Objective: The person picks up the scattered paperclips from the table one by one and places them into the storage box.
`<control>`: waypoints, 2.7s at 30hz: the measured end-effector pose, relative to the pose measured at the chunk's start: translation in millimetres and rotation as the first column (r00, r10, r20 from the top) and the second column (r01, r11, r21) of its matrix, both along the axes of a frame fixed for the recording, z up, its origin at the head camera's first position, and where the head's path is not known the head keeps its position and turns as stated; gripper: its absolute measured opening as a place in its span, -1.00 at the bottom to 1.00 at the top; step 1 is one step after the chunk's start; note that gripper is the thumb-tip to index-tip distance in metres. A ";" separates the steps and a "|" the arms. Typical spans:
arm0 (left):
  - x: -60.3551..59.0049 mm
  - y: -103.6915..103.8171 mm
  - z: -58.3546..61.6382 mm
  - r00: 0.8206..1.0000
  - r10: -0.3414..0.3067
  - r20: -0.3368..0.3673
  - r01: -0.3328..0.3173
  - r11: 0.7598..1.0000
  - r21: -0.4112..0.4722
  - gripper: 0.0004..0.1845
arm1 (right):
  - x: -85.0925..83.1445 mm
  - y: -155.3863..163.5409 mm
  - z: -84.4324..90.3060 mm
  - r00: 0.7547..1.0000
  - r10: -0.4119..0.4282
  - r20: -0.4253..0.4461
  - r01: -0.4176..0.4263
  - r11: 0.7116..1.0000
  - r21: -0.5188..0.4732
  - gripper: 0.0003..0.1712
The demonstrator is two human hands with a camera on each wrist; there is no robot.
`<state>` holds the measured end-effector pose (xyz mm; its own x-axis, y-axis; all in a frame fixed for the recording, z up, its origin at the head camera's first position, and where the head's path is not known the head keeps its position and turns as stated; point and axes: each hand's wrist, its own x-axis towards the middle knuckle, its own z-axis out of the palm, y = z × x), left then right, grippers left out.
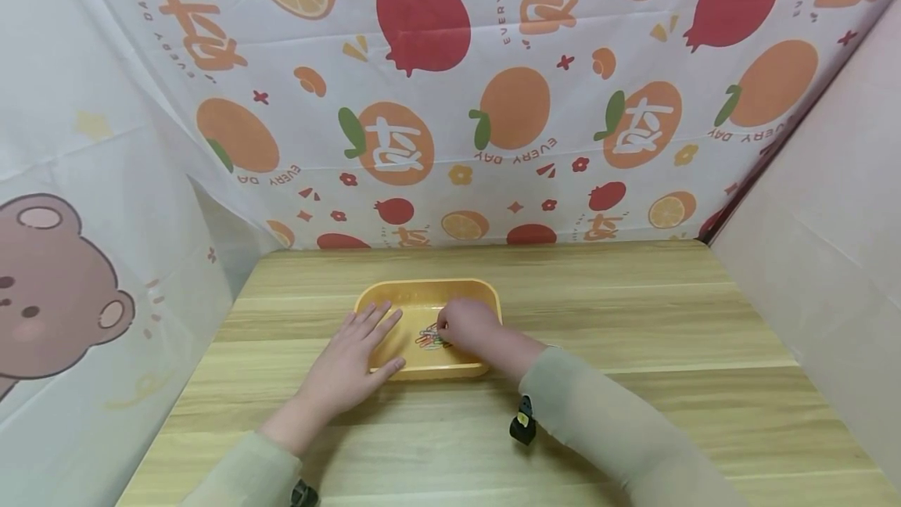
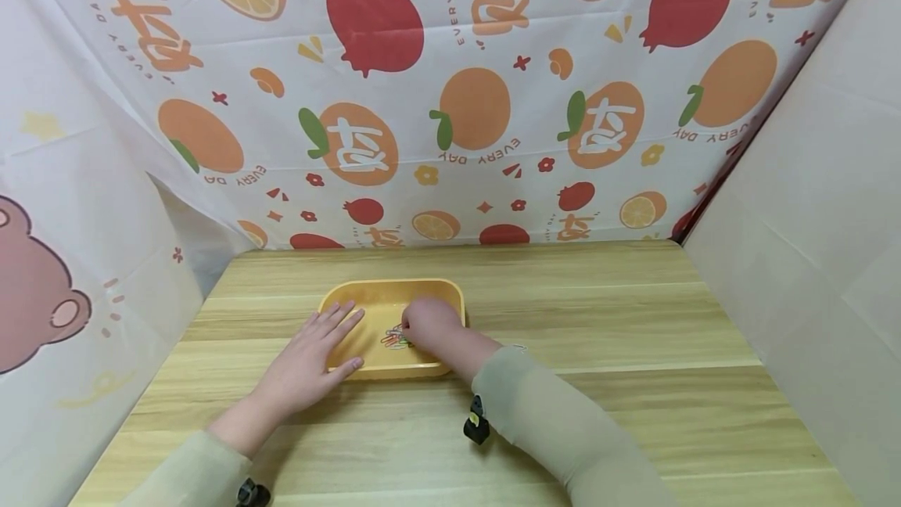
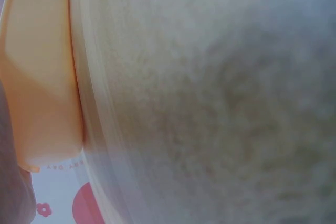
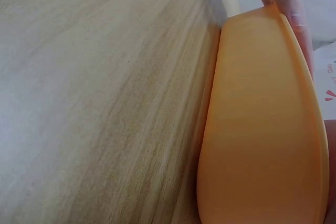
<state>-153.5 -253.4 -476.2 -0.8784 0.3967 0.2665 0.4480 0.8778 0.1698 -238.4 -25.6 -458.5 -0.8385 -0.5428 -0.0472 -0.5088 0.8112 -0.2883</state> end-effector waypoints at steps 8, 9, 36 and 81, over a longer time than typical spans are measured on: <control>-0.6 0.3 -1.5 1.000 -0.006 -0.017 0.006 1.000 -0.007 -0.18 | 2.6 1.3 1.1 1.000 0.002 -0.015 -0.002 1.000 0.017 -0.86; -0.6 0.5 -1.5 1.000 -0.007 -0.016 0.007 1.000 -0.005 -0.18 | 2.6 1.6 1.3 1.000 -0.002 -0.010 0.002 1.000 0.011 -0.86; 2.4 1.9 -1.9 1.000 0.001 -0.011 -0.001 1.000 -0.001 -0.18 | 4.2 36.1 23.5 0.988 -0.132 0.079 0.151 0.925 -0.347 -0.74; 2.0 3.4 0.2 1.000 -0.011 -0.028 0.011 1.000 0.004 -0.18 | 35.7 205.7 -44.2 0.959 -0.280 0.046 0.279 0.899 -0.336 -0.80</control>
<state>-151.5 -250.1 -476.0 -0.8662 0.4053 0.2924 0.4622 0.8722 0.1603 -202.7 180.1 -502.6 -0.9580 -0.2688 0.0995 -0.2766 0.7758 -0.5672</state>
